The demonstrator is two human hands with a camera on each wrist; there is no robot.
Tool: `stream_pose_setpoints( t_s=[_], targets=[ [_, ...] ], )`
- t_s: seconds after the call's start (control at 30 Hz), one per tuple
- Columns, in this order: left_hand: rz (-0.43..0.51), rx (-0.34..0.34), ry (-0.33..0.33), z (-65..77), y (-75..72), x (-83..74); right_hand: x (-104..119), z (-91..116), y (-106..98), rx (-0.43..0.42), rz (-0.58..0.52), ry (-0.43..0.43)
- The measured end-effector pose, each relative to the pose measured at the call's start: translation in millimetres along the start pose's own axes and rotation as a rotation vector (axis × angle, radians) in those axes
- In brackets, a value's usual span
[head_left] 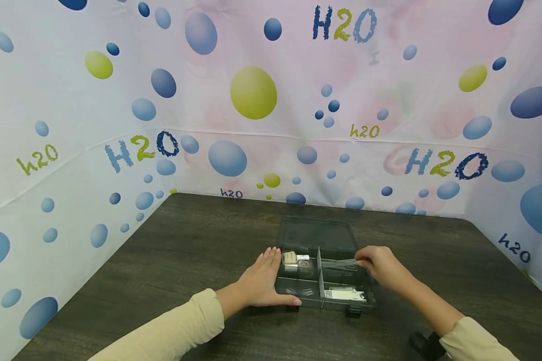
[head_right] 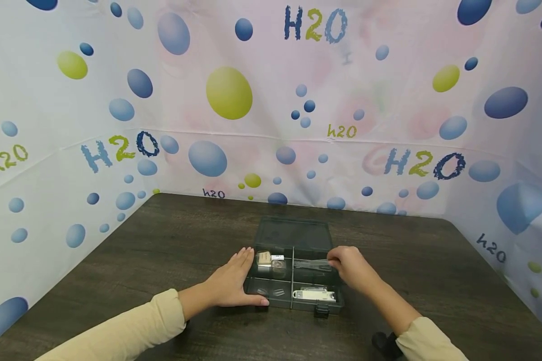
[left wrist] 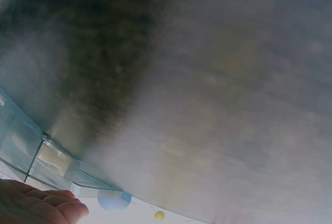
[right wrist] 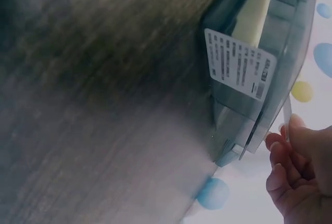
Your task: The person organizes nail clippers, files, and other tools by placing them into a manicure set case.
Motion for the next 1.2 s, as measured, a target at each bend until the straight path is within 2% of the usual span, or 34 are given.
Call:
stream_pose_setpoints(
  t_s=[0.23,0.43,0.7,0.83,0.97,1.2],
  targets=[
    [-0.003,0.002,0.003,-0.2,0.8,-1.8,4,-5,6,0.187,0.069,0.004],
    [-0.01,0.002,0.003,-0.6,0.1,-1.0,4,-12,4,0.237,0.152,-0.019],
    [-0.008,0.006,-0.004,0.9,-1.0,-0.7,5,-21,6,0.339,0.146,-0.027],
    [-0.016,0.003,-0.004,0.9,-0.3,-0.3,4,-24,7,0.347,0.165,-0.041],
    [-0.02,0.0,-0.002,0.4,0.4,0.0,4,-24,9,0.331,0.172,-0.013],
    [-0.01,0.002,-0.003,1.0,0.6,-1.0,1,-16,10,0.237,0.128,0.023]
  ],
)
Point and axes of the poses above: each hand's wrist, its own z-axis away from the middle knuckle, its own y-axis out of the palm, x = y × z, the point moved 3 cm from there along -z, towards the middle knuckle, and after that the axes turned 12 degrees about y, right-handed, at the moved point
